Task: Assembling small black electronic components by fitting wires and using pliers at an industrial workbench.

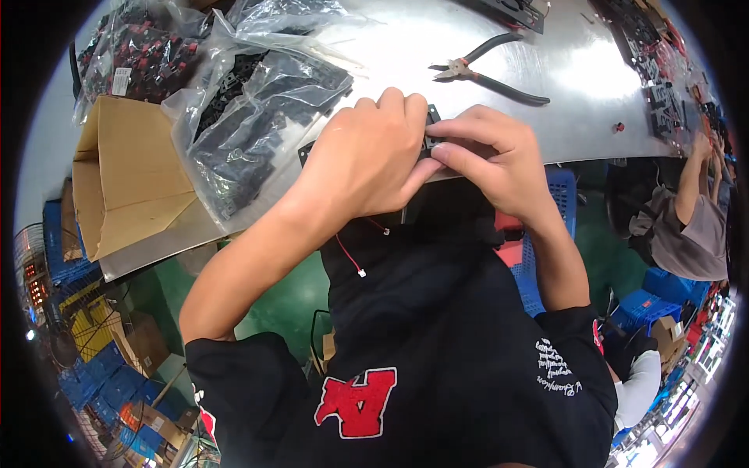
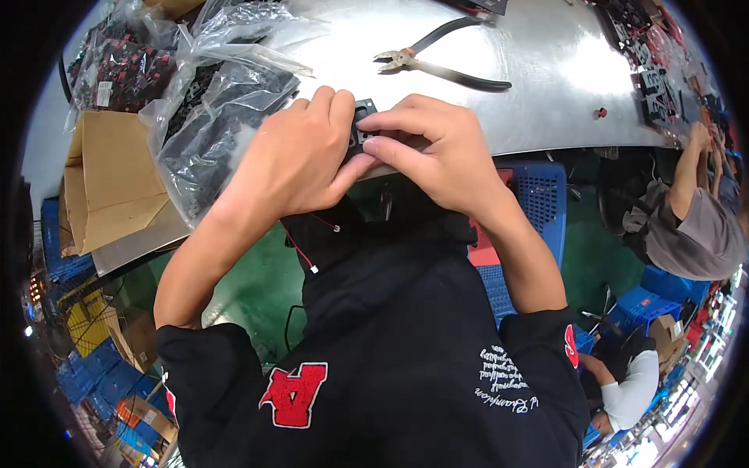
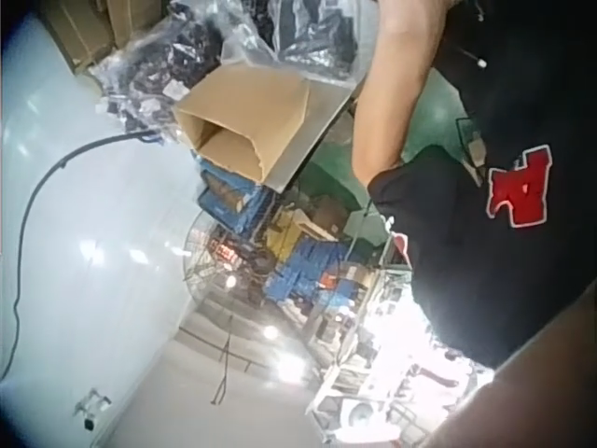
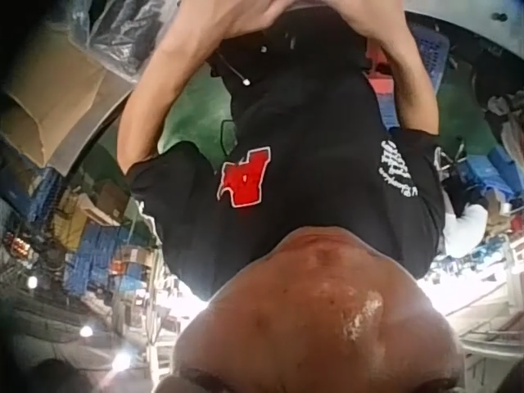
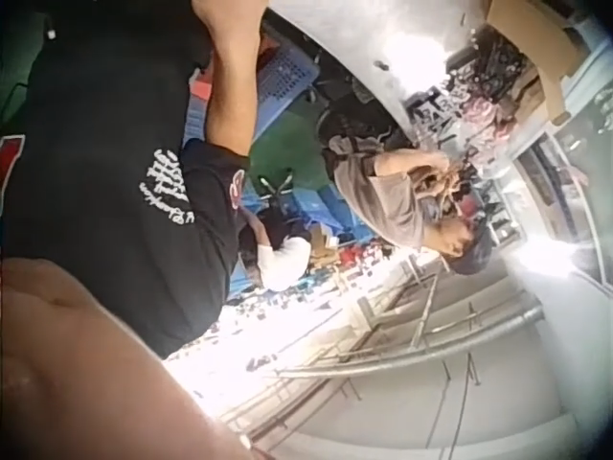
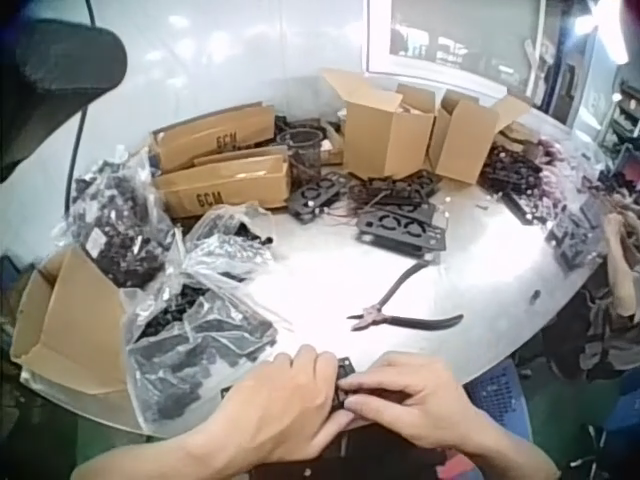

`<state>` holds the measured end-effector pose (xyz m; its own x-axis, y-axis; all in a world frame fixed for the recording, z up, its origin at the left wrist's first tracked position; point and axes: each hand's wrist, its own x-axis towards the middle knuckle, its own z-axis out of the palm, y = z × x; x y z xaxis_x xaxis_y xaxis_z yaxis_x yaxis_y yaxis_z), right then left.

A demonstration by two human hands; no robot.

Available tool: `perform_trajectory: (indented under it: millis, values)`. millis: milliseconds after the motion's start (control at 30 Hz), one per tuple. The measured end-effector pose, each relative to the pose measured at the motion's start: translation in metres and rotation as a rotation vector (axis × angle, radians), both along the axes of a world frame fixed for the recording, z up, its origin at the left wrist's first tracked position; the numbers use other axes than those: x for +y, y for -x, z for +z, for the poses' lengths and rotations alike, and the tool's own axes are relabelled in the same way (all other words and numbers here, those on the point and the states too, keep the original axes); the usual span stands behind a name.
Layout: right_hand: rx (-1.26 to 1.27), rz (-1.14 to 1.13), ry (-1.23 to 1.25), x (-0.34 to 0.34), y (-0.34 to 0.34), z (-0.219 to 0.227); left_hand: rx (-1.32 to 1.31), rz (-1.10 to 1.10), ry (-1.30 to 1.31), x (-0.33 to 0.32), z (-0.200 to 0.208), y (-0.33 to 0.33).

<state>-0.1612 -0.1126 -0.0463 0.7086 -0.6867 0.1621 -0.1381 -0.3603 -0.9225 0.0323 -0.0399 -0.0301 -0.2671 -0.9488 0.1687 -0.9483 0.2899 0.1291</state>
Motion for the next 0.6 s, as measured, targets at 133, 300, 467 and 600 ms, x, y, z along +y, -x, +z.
perform_trajectory:
  millis: [133,300,467,600]
  values:
    - [0.068,0.000,0.172,-0.002,0.001,0.004,-0.001,-0.002,-0.005,0.000,-0.001,0.000]
    - [0.124,0.085,0.407,-0.008,0.002,0.013,-0.035,-0.023,0.011,0.000,0.000,-0.001]
    - [0.158,0.088,0.537,-0.004,0.000,0.020,-0.038,-0.037,0.030,-0.002,-0.003,-0.003]
    - [0.074,0.066,0.431,0.007,0.011,0.000,-0.016,-0.011,-0.074,-0.002,0.007,0.000]
